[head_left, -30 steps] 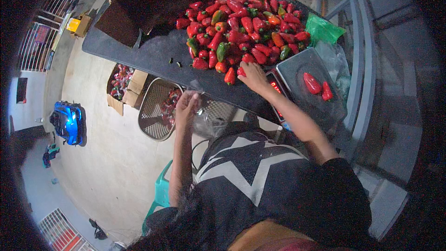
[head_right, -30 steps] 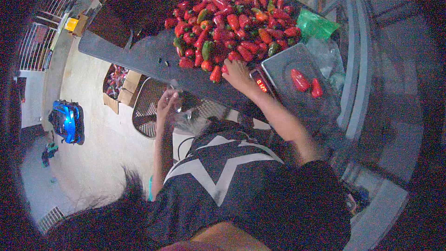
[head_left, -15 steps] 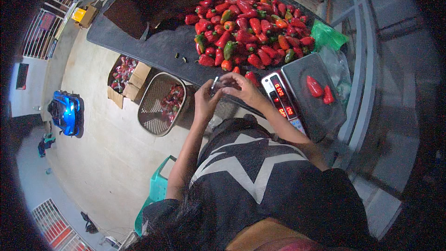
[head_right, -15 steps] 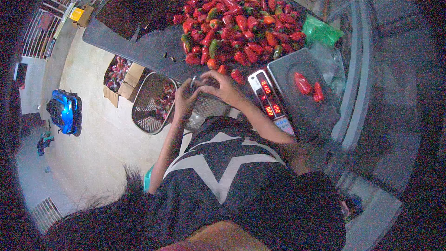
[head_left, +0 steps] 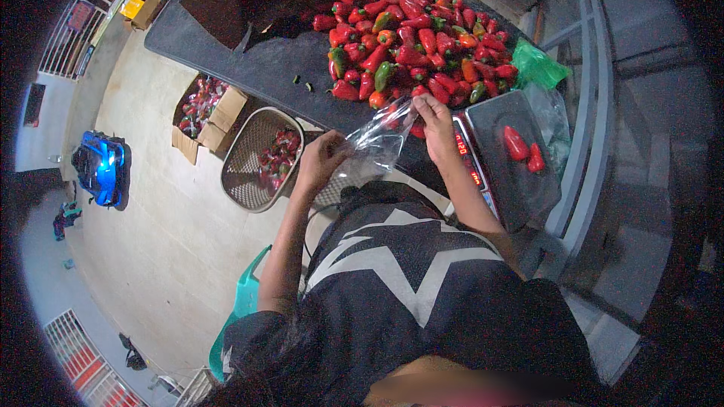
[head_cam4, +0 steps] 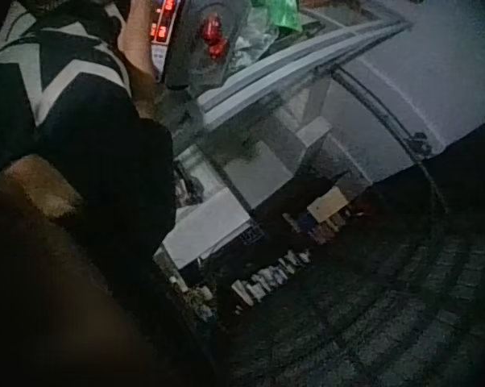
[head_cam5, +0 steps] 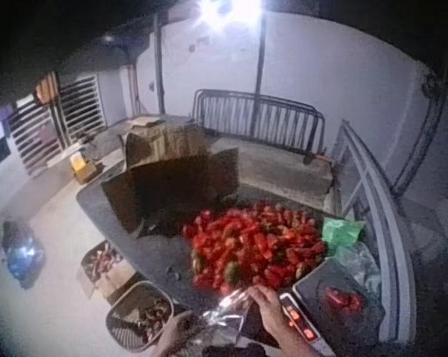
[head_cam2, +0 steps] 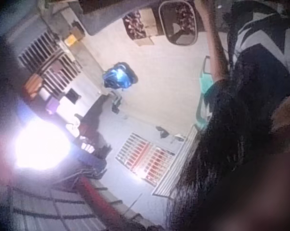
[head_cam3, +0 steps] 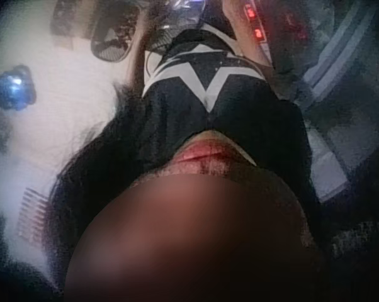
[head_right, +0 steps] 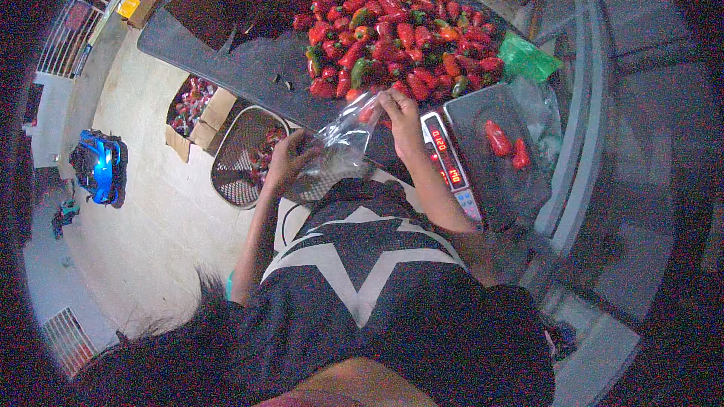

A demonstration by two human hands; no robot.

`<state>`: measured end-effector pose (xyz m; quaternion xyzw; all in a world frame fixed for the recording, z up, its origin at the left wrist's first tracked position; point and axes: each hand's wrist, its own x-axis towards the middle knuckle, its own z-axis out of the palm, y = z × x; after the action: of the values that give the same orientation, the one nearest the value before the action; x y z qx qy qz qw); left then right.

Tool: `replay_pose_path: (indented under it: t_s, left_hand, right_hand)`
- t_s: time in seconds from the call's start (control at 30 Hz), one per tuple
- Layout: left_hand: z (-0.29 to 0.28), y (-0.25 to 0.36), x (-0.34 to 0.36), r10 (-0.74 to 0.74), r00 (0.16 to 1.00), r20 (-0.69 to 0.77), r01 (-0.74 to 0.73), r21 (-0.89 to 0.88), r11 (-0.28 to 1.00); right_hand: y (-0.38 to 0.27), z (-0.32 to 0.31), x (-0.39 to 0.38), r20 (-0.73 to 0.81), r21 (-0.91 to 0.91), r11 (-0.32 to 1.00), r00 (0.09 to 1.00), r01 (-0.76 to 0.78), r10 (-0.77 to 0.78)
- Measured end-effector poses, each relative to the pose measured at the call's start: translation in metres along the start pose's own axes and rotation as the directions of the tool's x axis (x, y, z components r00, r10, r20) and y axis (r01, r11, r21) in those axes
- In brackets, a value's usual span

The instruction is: The person selects red and green peppers from a large pile on a table, places them on a digital scale, and then transfers them into clear plastic bags. The person ties the bags and places them into a basket. This process is repeated multiple times throughout the video.

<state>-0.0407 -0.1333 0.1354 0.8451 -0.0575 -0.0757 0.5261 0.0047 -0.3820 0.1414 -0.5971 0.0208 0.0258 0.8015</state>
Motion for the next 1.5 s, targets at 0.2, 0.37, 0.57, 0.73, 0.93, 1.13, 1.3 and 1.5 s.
replay_pose_path:
  t_s: [0.2, 0.37, 0.57, 0.73, 0.93, 1.13, 1.3, 1.5]
  left_hand:
    - [-0.022, -0.031, 0.002, -0.181, 0.981, 0.070, 0.192, -0.235, 0.953]
    - [-0.022, -0.036, 0.001, -0.166, 0.984, 0.062, 0.177, -0.388, 0.904]
    - [-0.025, -0.053, 0.009, -0.191, 0.981, 0.044, 0.189, -0.460, 0.868]
    - [-0.024, -0.079, 0.012, -0.216, 0.976, 0.043, 0.196, -0.615, 0.764]
    - [-0.013, -0.076, 0.021, -0.111, 0.994, 0.018, 0.113, -0.117, 0.987]
    - [0.000, 0.009, 0.028, 0.154, 0.985, 0.081, -0.090, -0.520, 0.849]
    - [0.043, 0.040, 0.021, 0.180, 0.924, 0.338, -0.029, -0.407, 0.913]
    - [0.032, 0.008, -0.001, -0.059, 0.957, 0.284, 0.142, -0.283, 0.948]
  right_hand:
    - [-0.008, -0.003, 0.011, -0.042, 0.126, 0.992, 0.999, 0.026, -0.021]
    - [-0.009, -0.005, 0.010, -0.049, 0.406, 0.913, 0.997, -0.035, 0.060]
    - [-0.020, -0.017, 0.012, -0.228, 0.142, 0.982, 0.970, 0.123, -0.088]
    - [-0.037, -0.029, 0.010, -0.259, 0.282, 0.945, 0.962, 0.165, -0.090]
    - [-0.047, -0.025, 0.008, -0.276, 0.261, 0.939, 0.949, 0.226, -0.151]
    - [-0.045, 0.007, -0.014, 0.010, -0.090, 0.996, 1.000, 0.018, -0.017]
    - [-0.017, 0.021, -0.013, 0.162, -0.387, 0.922, 0.986, 0.028, 0.038]
    - [0.024, 0.005, 0.062, 0.422, -0.850, 0.145, 0.820, 0.506, -0.386]
